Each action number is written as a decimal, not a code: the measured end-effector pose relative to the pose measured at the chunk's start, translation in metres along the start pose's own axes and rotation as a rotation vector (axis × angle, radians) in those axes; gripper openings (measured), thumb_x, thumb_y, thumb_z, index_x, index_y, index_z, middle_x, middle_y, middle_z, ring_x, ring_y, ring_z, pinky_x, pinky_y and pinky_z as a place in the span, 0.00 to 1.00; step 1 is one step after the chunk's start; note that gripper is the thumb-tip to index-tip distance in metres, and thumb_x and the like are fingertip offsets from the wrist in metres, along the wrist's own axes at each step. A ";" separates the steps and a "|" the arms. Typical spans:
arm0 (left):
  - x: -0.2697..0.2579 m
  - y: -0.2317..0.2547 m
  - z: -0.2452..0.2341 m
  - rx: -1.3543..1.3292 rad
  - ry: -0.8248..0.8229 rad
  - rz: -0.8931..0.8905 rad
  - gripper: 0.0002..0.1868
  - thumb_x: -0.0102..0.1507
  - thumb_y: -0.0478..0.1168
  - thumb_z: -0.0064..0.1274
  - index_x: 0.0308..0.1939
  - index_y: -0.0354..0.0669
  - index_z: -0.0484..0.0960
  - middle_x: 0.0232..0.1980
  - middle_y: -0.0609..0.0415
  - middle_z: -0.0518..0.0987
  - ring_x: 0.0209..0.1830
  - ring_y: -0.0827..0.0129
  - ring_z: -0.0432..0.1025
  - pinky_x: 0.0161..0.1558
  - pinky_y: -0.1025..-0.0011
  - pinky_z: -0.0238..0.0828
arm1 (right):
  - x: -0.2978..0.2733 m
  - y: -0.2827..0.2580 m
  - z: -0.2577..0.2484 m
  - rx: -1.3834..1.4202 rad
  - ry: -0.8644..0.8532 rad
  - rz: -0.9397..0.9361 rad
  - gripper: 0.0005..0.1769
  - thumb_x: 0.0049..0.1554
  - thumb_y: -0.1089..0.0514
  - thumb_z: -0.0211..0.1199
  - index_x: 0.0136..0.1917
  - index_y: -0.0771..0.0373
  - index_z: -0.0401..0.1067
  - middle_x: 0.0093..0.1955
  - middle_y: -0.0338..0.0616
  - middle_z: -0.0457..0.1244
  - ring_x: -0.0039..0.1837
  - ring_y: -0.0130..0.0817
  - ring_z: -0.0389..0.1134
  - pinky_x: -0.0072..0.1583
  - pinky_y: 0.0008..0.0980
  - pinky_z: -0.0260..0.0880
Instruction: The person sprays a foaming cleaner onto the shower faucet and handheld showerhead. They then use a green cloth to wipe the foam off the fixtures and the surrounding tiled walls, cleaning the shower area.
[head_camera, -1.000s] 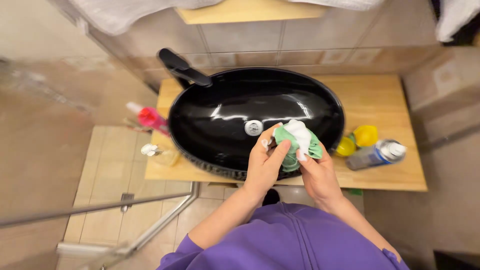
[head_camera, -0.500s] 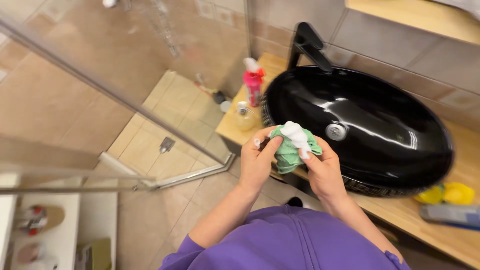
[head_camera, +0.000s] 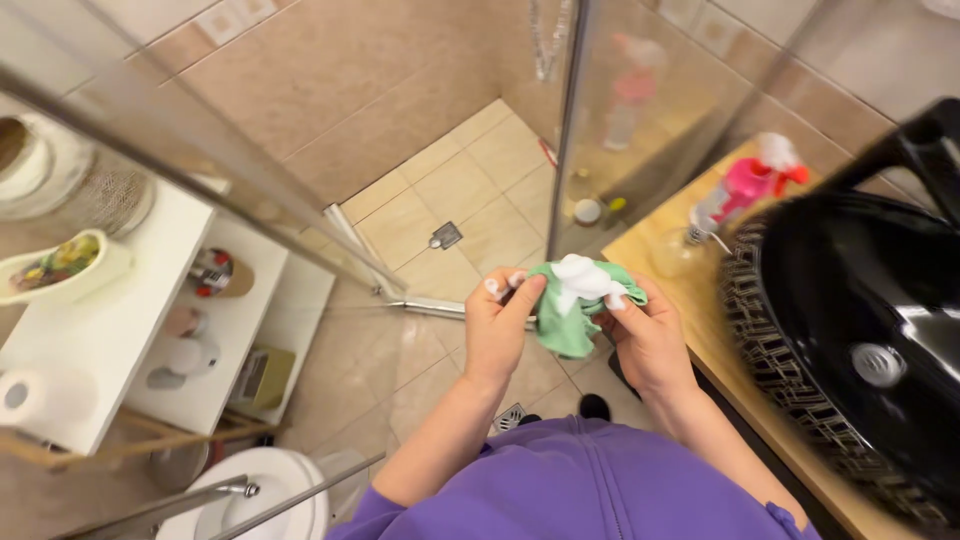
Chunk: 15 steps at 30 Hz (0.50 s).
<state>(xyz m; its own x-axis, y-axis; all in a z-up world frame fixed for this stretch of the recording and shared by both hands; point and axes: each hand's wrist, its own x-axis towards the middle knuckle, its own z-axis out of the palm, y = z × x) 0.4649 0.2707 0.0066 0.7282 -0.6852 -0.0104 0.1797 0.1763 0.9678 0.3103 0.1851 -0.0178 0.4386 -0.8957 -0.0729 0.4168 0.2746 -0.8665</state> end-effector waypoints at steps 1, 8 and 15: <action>0.004 0.006 -0.013 0.022 0.037 0.013 0.05 0.64 0.35 0.64 0.37 0.38 0.84 0.27 0.62 0.74 0.29 0.82 0.66 0.30 0.82 0.69 | 0.007 0.007 0.009 0.001 -0.026 0.026 0.20 0.58 0.61 0.66 0.63 0.66 0.72 0.50 0.44 0.66 0.45 0.33 0.69 0.44 0.32 0.74; 0.033 0.040 -0.087 0.023 0.231 0.065 0.08 0.66 0.36 0.60 0.34 0.42 0.79 0.27 0.64 0.70 0.28 0.82 0.62 0.28 0.85 0.63 | 0.046 0.035 0.073 -0.108 -0.191 0.151 0.23 0.57 0.61 0.66 0.66 0.67 0.71 0.47 0.43 0.65 0.42 0.28 0.66 0.38 0.24 0.68; 0.086 0.060 -0.149 0.563 0.222 0.080 0.12 0.68 0.48 0.58 0.39 0.44 0.79 0.28 0.49 0.76 0.31 0.64 0.69 0.36 0.63 0.71 | 0.103 0.058 0.139 0.008 -0.293 0.296 0.21 0.57 0.62 0.64 0.64 0.65 0.72 0.44 0.42 0.65 0.38 0.26 0.65 0.33 0.22 0.62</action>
<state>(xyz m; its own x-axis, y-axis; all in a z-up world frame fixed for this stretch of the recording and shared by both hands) 0.6367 0.3273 0.0265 0.8564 -0.5110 0.0743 -0.2143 -0.2207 0.9515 0.4900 0.1578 -0.0071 0.7482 -0.6403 -0.1738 0.2440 0.5091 -0.8254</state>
